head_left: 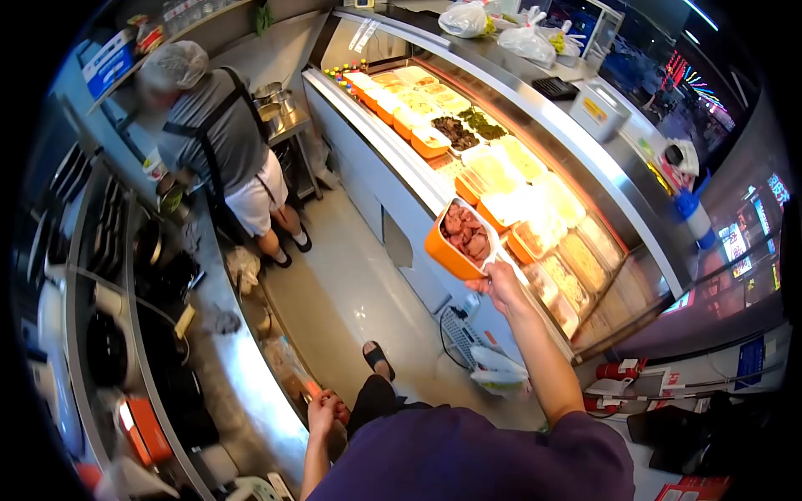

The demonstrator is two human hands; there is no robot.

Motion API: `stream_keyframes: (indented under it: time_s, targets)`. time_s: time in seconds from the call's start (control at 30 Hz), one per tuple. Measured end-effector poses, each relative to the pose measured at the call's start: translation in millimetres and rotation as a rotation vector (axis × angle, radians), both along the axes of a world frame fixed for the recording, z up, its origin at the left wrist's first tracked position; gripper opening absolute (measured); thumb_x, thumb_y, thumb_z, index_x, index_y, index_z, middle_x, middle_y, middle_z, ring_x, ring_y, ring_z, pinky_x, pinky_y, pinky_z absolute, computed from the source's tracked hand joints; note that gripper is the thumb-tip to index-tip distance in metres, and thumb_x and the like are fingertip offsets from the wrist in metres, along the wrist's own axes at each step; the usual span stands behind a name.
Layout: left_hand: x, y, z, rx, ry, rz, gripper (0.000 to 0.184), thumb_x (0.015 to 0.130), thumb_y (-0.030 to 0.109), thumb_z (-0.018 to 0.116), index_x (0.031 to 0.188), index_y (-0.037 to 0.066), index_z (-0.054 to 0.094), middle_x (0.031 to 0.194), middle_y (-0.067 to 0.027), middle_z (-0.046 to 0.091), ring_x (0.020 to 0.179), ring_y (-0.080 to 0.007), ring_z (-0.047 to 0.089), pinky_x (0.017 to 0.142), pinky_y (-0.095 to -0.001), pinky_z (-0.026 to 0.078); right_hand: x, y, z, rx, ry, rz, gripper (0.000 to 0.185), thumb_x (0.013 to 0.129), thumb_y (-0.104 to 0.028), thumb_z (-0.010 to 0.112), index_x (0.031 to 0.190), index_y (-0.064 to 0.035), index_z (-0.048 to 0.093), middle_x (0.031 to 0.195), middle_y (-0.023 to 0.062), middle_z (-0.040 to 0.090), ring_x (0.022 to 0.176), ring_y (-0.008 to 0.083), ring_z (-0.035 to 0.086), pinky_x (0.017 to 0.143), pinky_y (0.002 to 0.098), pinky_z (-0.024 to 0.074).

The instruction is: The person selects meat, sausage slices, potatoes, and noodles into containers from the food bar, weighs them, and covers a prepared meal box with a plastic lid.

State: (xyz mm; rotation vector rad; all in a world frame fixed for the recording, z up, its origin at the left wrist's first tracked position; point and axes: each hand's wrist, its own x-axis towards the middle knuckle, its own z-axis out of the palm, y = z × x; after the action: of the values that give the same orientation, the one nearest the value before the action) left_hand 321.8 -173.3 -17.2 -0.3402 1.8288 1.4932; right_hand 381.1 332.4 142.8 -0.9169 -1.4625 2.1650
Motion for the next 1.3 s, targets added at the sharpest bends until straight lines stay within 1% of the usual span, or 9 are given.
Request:
stream_keyframes:
  time_s: [0.17,0.27,0.37,0.4,0.67,0.73,1.07,1.17,1.3]
  targets:
    - [-158,68,62,0.031,0.229,-0.274,0.042,0.099,0.015,0.059,0.137,-0.001,0.051,0.096,-0.01,0.069,0.087,-0.0168,0.068,0.074,-0.0281,0.056,-162,108,-12,-0.014,0.002,-0.137,0.026,0.096,-0.003,0.044,0.106,0.0189,0.051,0.112,0.0302,0.06,0.086,0.0385,0.071,0.074,0.0429,0.064]
    - [-254,94,90,-0.073,0.308,-0.361,0.039,0.096,0.012,0.06,0.132,-0.003,0.056,0.094,-0.0089,0.07,0.084,-0.0153,0.068,0.072,-0.0279,0.055,-240,185,-43,-0.027,-0.104,-0.224,0.03,0.097,-0.005,0.044,0.116,0.0165,0.05,0.117,0.0303,0.058,0.091,0.0394,0.069,0.076,0.0414,0.0648]
    - [-332,114,89,-0.211,0.456,-0.354,0.039,0.097,0.013,0.061,0.132,-0.002,0.057,0.092,-0.0084,0.07,0.081,-0.0154,0.068,0.069,-0.0283,0.055,-311,268,-138,-0.15,-0.029,-0.318,0.035,0.096,-0.002,0.043,0.128,0.0095,0.048,0.122,0.0286,0.057,0.091,0.0397,0.069,0.073,0.0413,0.0663]
    - [-351,122,84,-0.199,0.431,-0.268,0.039,0.096,0.014,0.061,0.131,-0.002,0.057,0.091,-0.0077,0.07,0.078,-0.0148,0.067,0.068,-0.0282,0.055,-327,262,-105,-0.132,-0.145,-0.395,0.04,0.095,-0.002,0.045,0.135,0.0024,0.046,0.127,0.0253,0.055,0.092,0.0387,0.068,0.067,0.0423,0.0669]
    - [-450,188,33,-0.172,0.241,-0.07,0.039,0.097,0.011,0.061,0.134,-0.002,0.054,0.101,-0.0117,0.07,0.084,-0.0188,0.069,0.065,-0.0297,0.056,-444,323,-160,-0.353,-0.277,-0.736,0.035,0.095,-0.002,0.049,0.129,0.0065,0.054,0.123,0.0198,0.062,0.088,0.033,0.072,0.055,0.039,0.0659]
    - [-477,244,60,-0.241,0.186,-0.172,0.04,0.097,0.012,0.062,0.134,-0.002,0.053,0.104,-0.0127,0.07,0.089,-0.0183,0.069,0.07,-0.0309,0.056,-459,355,-217,-0.216,-0.467,-0.765,0.031,0.095,-0.002,0.051,0.123,0.0086,0.059,0.121,0.0209,0.063,0.079,0.0324,0.073,0.051,0.0371,0.0651]
    - [-650,474,77,-0.084,0.423,-0.826,0.039,0.098,0.017,0.065,0.131,0.0,0.057,0.097,-0.0086,0.071,0.086,-0.0138,0.067,0.078,-0.0287,0.054,-468,371,-281,-0.136,-0.825,-0.868,0.022,0.091,-0.003,0.059,0.106,0.0124,0.065,0.102,0.0242,0.07,0.067,0.0331,0.074,0.049,0.0396,0.0606]
    - [-682,556,80,-0.043,0.431,-1.016,0.034,0.095,0.013,0.065,0.127,0.0,0.062,0.101,-0.013,0.072,0.09,-0.0172,0.069,0.076,-0.0294,0.056,-475,366,-271,-0.18,-0.821,-1.094,0.02,0.087,-0.012,0.065,0.082,0.0072,0.069,0.071,0.0202,0.071,0.06,0.0318,0.072,0.058,0.0409,0.0574]
    - [-703,647,91,0.153,0.587,-1.325,0.029,0.094,0.007,0.063,0.121,-0.003,0.064,0.097,-0.013,0.073,0.084,-0.0155,0.069,0.074,-0.0284,0.056,-462,362,-244,-0.35,-0.693,-1.042,0.025,0.089,-0.014,0.061,0.078,0.0066,0.069,0.067,0.0193,0.07,0.062,0.0306,0.073,0.056,0.0406,0.0572]
